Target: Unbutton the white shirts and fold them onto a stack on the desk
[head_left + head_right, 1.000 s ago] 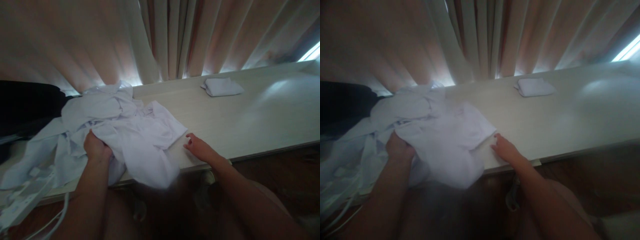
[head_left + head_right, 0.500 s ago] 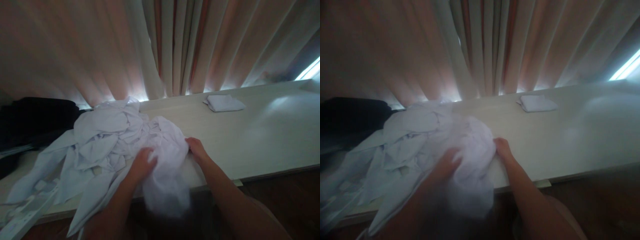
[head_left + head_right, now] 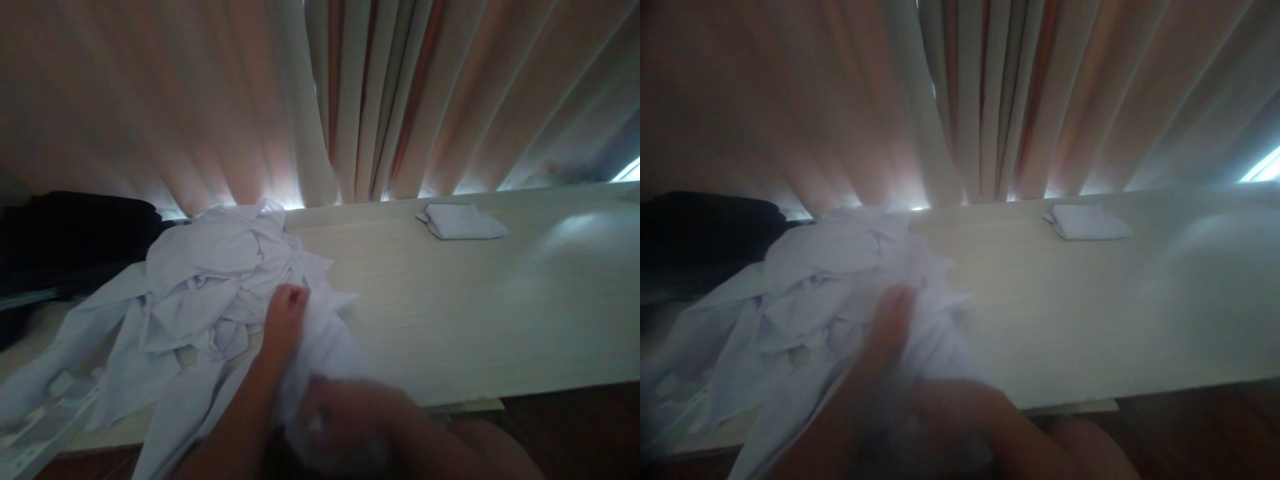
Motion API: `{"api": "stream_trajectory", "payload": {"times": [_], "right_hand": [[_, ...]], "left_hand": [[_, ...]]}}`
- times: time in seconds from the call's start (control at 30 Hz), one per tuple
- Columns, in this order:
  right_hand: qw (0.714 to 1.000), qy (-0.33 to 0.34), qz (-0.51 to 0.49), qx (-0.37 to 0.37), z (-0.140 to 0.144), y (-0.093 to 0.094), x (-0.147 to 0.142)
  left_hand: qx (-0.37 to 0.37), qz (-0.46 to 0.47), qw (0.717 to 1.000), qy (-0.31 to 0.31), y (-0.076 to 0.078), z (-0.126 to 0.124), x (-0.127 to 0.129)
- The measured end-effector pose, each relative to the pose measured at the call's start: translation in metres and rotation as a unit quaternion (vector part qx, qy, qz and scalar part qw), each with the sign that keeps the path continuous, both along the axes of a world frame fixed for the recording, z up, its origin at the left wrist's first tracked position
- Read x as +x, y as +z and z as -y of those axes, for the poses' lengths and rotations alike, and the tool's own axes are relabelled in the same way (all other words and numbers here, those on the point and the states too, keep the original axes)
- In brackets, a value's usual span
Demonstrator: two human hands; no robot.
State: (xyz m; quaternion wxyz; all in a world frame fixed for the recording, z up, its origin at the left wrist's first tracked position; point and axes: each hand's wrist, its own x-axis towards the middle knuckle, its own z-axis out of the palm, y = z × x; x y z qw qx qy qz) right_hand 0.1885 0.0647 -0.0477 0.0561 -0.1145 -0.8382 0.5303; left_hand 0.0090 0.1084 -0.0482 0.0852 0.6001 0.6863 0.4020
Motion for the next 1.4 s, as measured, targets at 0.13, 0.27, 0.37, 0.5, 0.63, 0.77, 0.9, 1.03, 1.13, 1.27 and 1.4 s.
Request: {"api": "stream_trajectory", "payload": {"times": [0.13,0.27,0.37,0.5,0.63,0.77,0.9,1.03,1.13,1.27,1.4], "right_hand": [[0.997,-0.027,-0.010,-0.069,-0.004,0.001,-0.006],[0.966,-0.207,-0.075,-0.136,-0.027,0.013,0.005],[0.836,-0.473,-0.178,-0.213,-0.051,0.012,0.009],[0.655,-0.633,-0.246,-0.330,-0.076,-0.002,0.005],[0.645,-0.583,-0.186,-0.457,-0.090,-0.011,0.004],[0.719,-0.468,-0.204,-0.472,-0.093,-0.007,0.005],[0.725,-0.481,-0.242,-0.430,-0.091,-0.002,0.002],[0.687,-0.562,-0.340,-0.310,-0.091,0.002,0.007],[0.711,-0.597,-0.341,-0.152,-0.085,0.007,0.013],[0.850,-0.426,-0.301,0.070,-0.069,0.007,0.013],[0.893,-0.292,-0.299,0.168,-0.062,0.001,0.005]], "left_hand": [[-0.110,-0.034,0.992,-0.049,-0.013,0.005,0.027],[-0.134,0.031,0.989,-0.061,-0.022,-0.001,0.029],[-0.074,0.143,0.987,-0.013,-0.016,-0.006,0.017],[-0.024,0.227,0.973,0.033,-0.004,-0.003,0.008],[-0.015,0.189,0.981,-0.039,-0.002,0.003,0.013],[-0.060,0.079,0.963,-0.251,-0.007,0.008,0.024],[-0.076,0.016,0.941,-0.328,-0.011,0.012,0.030],[0.038,0.080,0.986,-0.144,-0.005,0.016,0.026],[0.113,0.127,0.985,-0.007,0.005,0.020,0.021],[-0.004,0.252,0.964,-0.086,0.011,0.022,0.014],[-0.052,0.326,0.940,-0.080,0.012,0.021,0.011]]}}
